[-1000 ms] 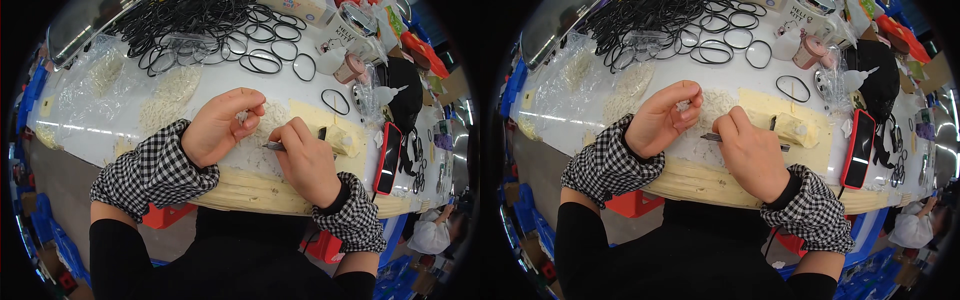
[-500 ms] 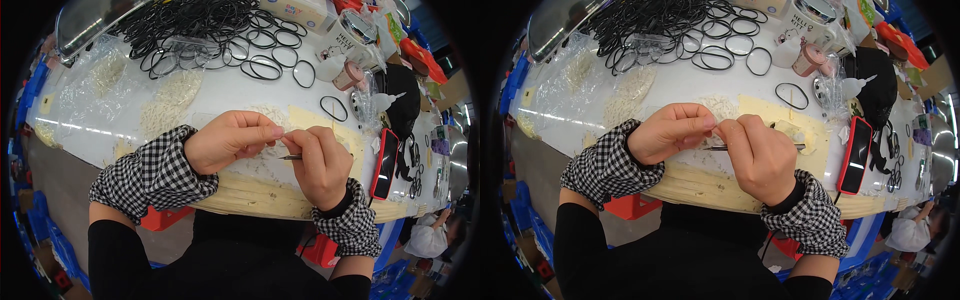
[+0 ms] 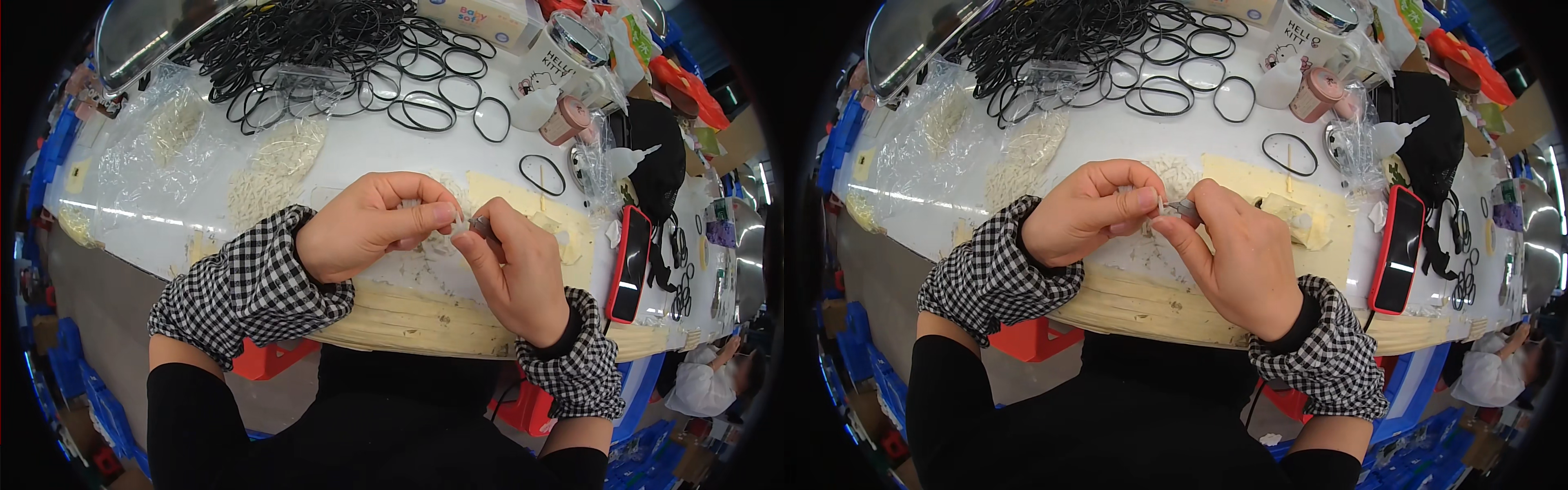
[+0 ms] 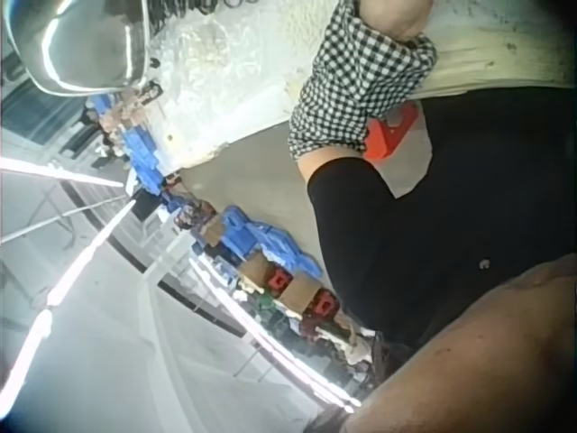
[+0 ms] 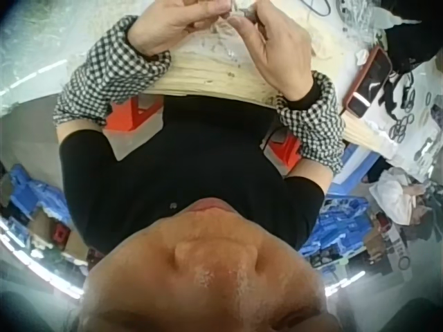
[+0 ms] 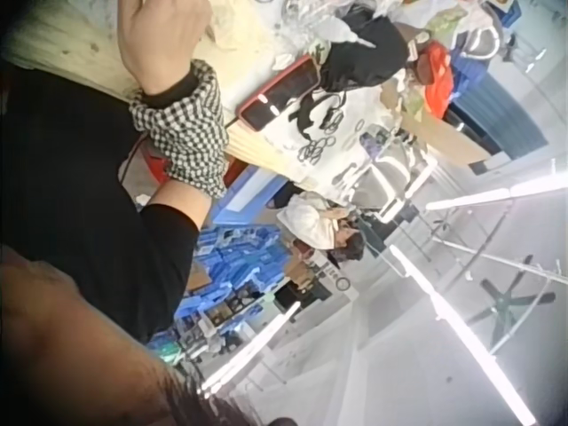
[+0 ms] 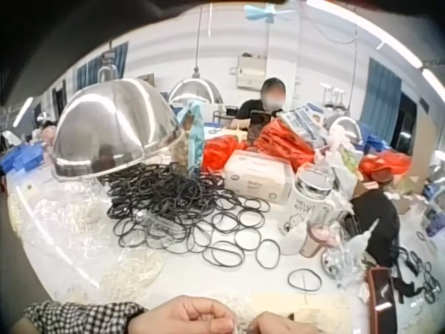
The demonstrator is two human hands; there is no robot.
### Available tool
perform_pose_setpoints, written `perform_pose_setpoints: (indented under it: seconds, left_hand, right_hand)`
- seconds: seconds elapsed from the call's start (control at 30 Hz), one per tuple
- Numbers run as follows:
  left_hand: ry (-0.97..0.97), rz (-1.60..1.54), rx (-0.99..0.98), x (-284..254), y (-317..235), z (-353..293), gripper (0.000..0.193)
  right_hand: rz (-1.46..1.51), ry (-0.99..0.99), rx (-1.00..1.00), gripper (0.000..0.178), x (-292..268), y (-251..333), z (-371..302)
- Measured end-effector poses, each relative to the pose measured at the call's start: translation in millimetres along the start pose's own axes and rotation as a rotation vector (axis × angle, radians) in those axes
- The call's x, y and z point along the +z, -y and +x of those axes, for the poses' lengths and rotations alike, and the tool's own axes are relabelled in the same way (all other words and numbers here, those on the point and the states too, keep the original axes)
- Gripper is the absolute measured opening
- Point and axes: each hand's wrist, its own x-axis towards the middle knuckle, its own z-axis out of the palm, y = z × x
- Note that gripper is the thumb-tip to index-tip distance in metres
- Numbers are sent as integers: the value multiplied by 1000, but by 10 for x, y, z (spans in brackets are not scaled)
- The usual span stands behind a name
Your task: Assembling small plastic toy components into circular frames at a workbench.
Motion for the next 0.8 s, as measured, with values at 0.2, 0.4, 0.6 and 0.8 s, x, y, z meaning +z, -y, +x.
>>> perform_pose_setpoints:
  seconds: [0.2, 0.4, 0.6, 0.8]
  left_hand:
    - [25, 18, -13, 13, -33, -1, 13]
    - [16, 12, -31, 29, -35, -7, 14]
    - [22, 12, -30, 27, -28, -7, 14]
    - [71, -57, -30, -5, -20, -8, 17]
  right_hand:
    - [-11, 19, -14, 32, 18, -39, -4]
    - [-40, 10, -35, 32, 22, -37, 2]
    - [-38, 19, -67, 32, 23, -37, -2]
    - [-26, 10, -42, 32, 16, -26, 5]
